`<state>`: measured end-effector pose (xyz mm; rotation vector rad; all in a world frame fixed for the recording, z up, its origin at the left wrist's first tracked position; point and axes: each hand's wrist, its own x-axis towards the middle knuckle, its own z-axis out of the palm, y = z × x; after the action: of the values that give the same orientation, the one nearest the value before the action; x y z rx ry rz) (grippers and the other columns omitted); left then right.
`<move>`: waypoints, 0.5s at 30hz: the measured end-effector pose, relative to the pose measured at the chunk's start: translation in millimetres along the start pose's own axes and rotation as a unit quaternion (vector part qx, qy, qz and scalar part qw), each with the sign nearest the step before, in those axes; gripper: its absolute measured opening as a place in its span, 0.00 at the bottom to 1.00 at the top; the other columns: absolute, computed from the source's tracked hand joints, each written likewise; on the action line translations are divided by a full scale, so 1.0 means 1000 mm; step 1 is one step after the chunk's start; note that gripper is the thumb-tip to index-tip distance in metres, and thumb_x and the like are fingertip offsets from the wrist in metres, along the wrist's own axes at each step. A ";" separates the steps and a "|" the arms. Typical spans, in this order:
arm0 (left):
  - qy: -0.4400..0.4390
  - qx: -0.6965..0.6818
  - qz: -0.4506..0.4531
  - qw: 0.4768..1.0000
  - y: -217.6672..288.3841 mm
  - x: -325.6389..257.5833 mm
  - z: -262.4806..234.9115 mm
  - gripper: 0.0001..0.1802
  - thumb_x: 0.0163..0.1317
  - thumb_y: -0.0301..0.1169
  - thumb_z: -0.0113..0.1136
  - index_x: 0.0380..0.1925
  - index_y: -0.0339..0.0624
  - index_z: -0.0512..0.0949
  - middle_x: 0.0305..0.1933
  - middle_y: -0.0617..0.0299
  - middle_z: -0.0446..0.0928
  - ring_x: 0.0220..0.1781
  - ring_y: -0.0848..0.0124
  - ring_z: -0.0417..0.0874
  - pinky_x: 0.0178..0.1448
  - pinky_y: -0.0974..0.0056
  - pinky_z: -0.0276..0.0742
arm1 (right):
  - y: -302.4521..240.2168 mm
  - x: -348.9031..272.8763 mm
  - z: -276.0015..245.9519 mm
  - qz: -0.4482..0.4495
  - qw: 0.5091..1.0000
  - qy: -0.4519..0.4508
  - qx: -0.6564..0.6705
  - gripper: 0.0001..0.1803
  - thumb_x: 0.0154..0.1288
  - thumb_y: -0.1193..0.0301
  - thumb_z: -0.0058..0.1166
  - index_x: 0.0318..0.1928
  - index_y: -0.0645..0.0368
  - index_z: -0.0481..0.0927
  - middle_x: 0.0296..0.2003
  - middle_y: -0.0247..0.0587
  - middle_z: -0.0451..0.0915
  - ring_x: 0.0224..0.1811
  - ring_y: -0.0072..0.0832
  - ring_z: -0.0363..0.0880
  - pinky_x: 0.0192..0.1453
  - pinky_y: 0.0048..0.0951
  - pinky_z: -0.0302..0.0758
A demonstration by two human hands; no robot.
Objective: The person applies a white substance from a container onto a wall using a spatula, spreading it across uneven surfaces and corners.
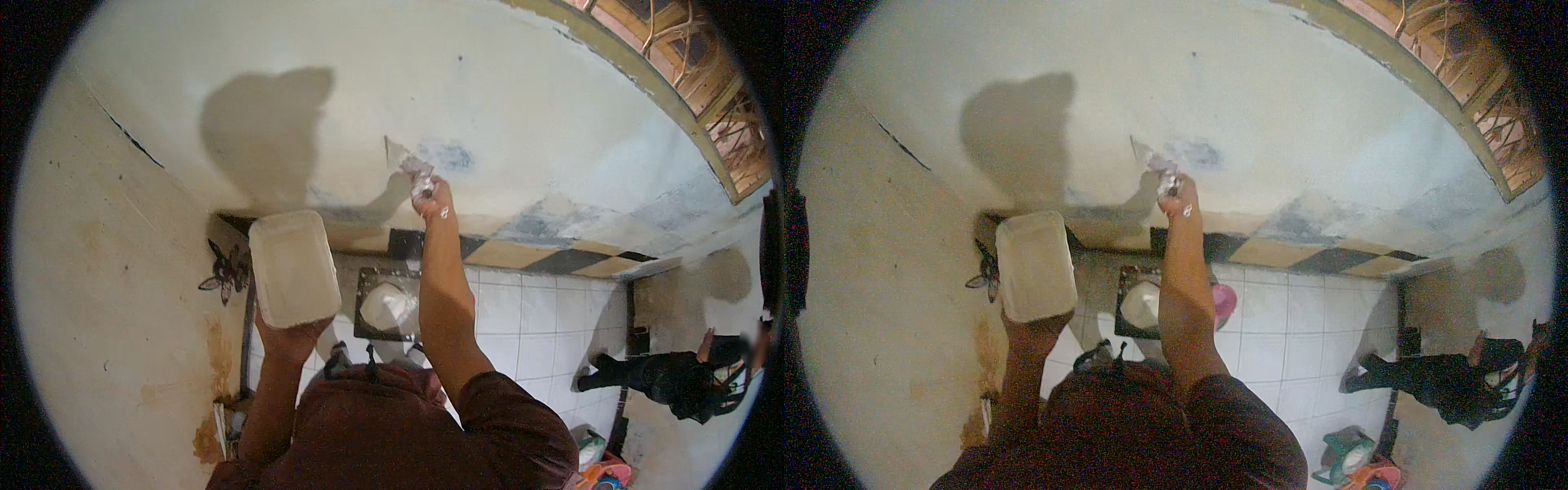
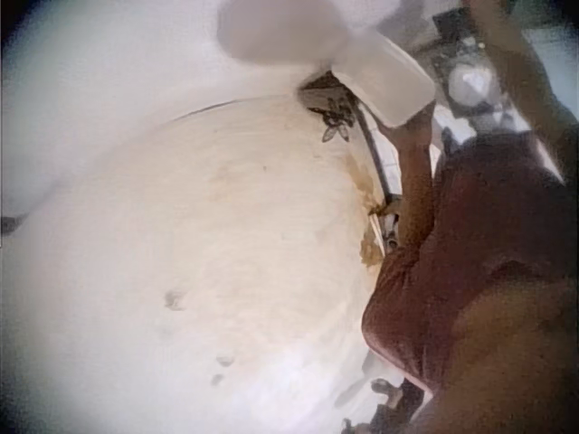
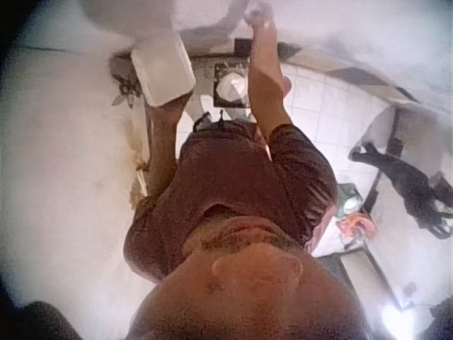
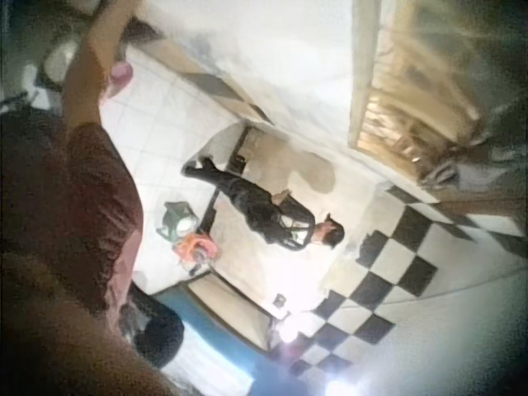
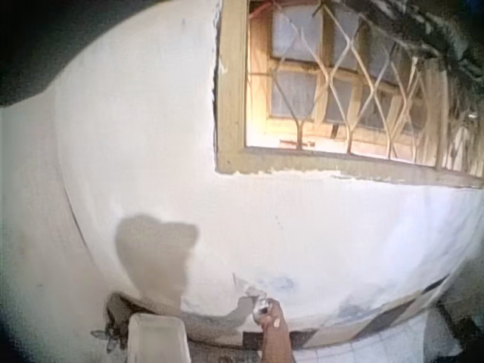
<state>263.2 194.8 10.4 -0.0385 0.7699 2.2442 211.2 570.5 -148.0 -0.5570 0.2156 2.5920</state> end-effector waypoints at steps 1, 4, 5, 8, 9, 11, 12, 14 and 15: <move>-0.003 0.009 0.004 1.000 -0.001 -0.003 0.005 0.31 0.66 0.54 0.38 0.62 0.47 0.64 0.60 0.51 0.70 0.58 0.51 0.75 0.50 0.44 0.81 | -0.006 0.000 -0.001 -0.010 1.000 0.000 0.019 0.15 0.66 0.76 0.32 0.43 0.74 0.70 0.34 0.52 0.78 0.19 0.23 0.74 0.18 0.20 0.76; -0.014 -0.016 -0.018 1.000 -0.014 -0.002 0.011 0.32 0.66 0.54 0.38 0.63 0.46 0.63 0.62 0.48 0.68 0.60 0.49 0.73 0.52 0.42 0.79 | -0.082 0.010 -0.034 -0.068 0.996 -0.054 -0.012 0.16 0.67 0.72 0.33 0.45 0.69 0.73 0.37 0.50 0.79 0.28 0.29 0.79 0.29 0.24 0.81; -0.027 -0.014 -0.022 0.999 -0.016 -0.003 0.009 0.32 0.66 0.54 0.38 0.63 0.46 0.62 0.62 0.48 0.67 0.60 0.49 0.73 0.53 0.42 0.79 | -0.092 0.006 -0.034 -0.114 0.990 -0.010 -0.087 0.12 0.66 0.71 0.40 0.39 0.63 0.76 0.30 0.41 0.80 0.27 0.29 0.79 0.29 0.27 0.81; 0.012 -0.051 -0.038 0.998 -0.027 -0.004 0.013 0.32 0.66 0.54 0.37 0.63 0.45 0.62 0.62 0.47 0.68 0.59 0.49 0.74 0.54 0.40 0.78 | -0.152 -0.012 -0.051 -0.216 0.966 -0.024 -0.141 0.12 0.61 0.73 0.45 0.42 0.64 0.78 0.38 0.45 0.82 0.37 0.38 0.82 0.42 0.36 0.81; 0.000 -0.049 -0.056 0.997 -0.037 0.003 0.017 0.32 0.66 0.54 0.37 0.63 0.45 0.62 0.61 0.47 0.68 0.59 0.49 0.74 0.54 0.40 0.78 | -0.211 -0.022 -0.061 -0.221 0.970 0.005 -0.105 0.13 0.60 0.76 0.44 0.44 0.65 0.78 0.40 0.46 0.82 0.38 0.40 0.82 0.44 0.37 0.80; 0.010 -0.026 -0.052 0.998 -0.037 0.003 0.012 0.32 0.67 0.54 0.37 0.63 0.44 0.63 0.61 0.47 0.68 0.58 0.49 0.75 0.55 0.40 0.77 | -0.225 -0.046 -0.069 -0.217 0.970 0.023 -0.109 0.13 0.62 0.74 0.45 0.45 0.65 0.77 0.35 0.41 0.79 0.32 0.32 0.77 0.36 0.31 0.76; 0.021 -0.034 -0.056 0.998 -0.036 0.001 0.011 0.32 0.67 0.54 0.37 0.62 0.44 0.63 0.61 0.47 0.69 0.59 0.49 0.75 0.54 0.40 0.77 | -0.223 -0.064 -0.073 -0.206 0.972 0.028 -0.112 0.13 0.63 0.73 0.45 0.46 0.65 0.76 0.32 0.39 0.78 0.29 0.29 0.75 0.32 0.28 0.74; 0.033 -0.051 -0.062 0.996 -0.034 0.000 0.013 0.32 0.67 0.54 0.36 0.62 0.44 0.63 0.60 0.47 0.69 0.59 0.49 0.75 0.54 0.40 0.78 | -0.208 -0.107 -0.075 -0.181 0.976 0.027 -0.115 0.14 0.65 0.71 0.45 0.47 0.65 0.75 0.27 0.34 0.75 0.22 0.21 0.70 0.24 0.22 0.70; 0.033 -0.065 -0.070 0.995 -0.035 0.004 0.014 0.32 0.67 0.54 0.36 0.62 0.45 0.63 0.60 0.47 0.69 0.58 0.49 0.75 0.54 0.40 0.78 | -0.197 -0.133 -0.075 -0.173 0.977 0.025 -0.120 0.14 0.66 0.70 0.45 0.48 0.65 0.75 0.25 0.32 0.73 0.19 0.17 0.68 0.20 0.18 0.68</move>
<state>286.3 223.8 3.3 -0.2238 0.6347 2.1657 438.9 668.2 -169.7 -0.6788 -0.1688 2.2779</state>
